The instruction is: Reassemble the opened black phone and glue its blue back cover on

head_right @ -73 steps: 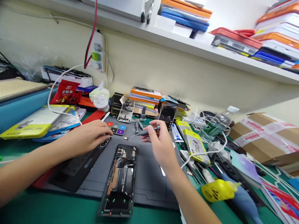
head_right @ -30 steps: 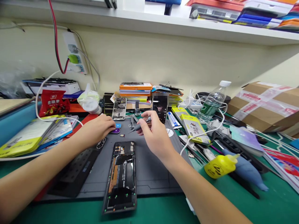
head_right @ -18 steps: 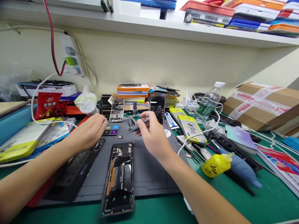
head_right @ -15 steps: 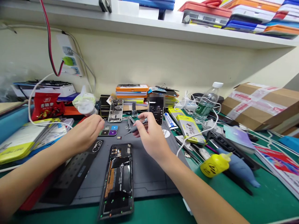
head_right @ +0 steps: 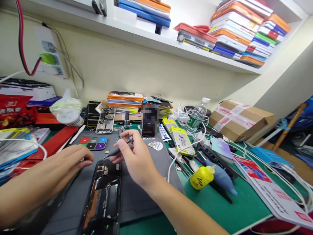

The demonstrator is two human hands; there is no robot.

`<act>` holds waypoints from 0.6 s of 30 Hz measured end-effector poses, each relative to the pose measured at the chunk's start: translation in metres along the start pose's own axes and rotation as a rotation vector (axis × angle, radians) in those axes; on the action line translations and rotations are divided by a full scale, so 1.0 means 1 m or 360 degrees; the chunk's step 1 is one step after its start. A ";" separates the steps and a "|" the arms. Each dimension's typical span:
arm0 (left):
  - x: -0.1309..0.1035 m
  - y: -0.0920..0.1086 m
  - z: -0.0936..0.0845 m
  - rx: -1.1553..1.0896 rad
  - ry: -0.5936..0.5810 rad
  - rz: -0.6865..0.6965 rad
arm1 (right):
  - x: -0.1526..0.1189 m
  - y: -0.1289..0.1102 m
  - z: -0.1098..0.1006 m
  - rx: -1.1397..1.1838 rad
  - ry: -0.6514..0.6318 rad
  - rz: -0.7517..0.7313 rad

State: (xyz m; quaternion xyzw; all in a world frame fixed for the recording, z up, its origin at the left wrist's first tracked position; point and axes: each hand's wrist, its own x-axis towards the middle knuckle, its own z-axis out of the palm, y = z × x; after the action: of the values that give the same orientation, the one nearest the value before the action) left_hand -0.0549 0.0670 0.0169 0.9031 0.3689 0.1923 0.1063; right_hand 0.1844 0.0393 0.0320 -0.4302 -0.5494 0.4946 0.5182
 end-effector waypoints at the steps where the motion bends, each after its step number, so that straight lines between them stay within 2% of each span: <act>1: 0.001 0.001 0.000 -0.0008 0.0011 -0.0003 | -0.001 0.000 0.001 0.0006 -0.0008 0.0002; 11: 0.000 0.003 0.009 -0.0071 0.0139 0.0089 | -0.007 0.001 0.006 -0.0023 -0.0111 -0.0095; 18: 0.001 0.006 0.002 -0.0176 0.0106 0.0071 | -0.010 0.001 0.008 -0.0144 -0.0103 -0.0187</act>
State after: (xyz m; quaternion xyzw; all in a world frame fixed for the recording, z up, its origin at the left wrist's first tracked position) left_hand -0.0495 0.0630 0.0171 0.8970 0.3408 0.2446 0.1395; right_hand 0.1774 0.0292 0.0296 -0.4039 -0.6121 0.4516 0.5082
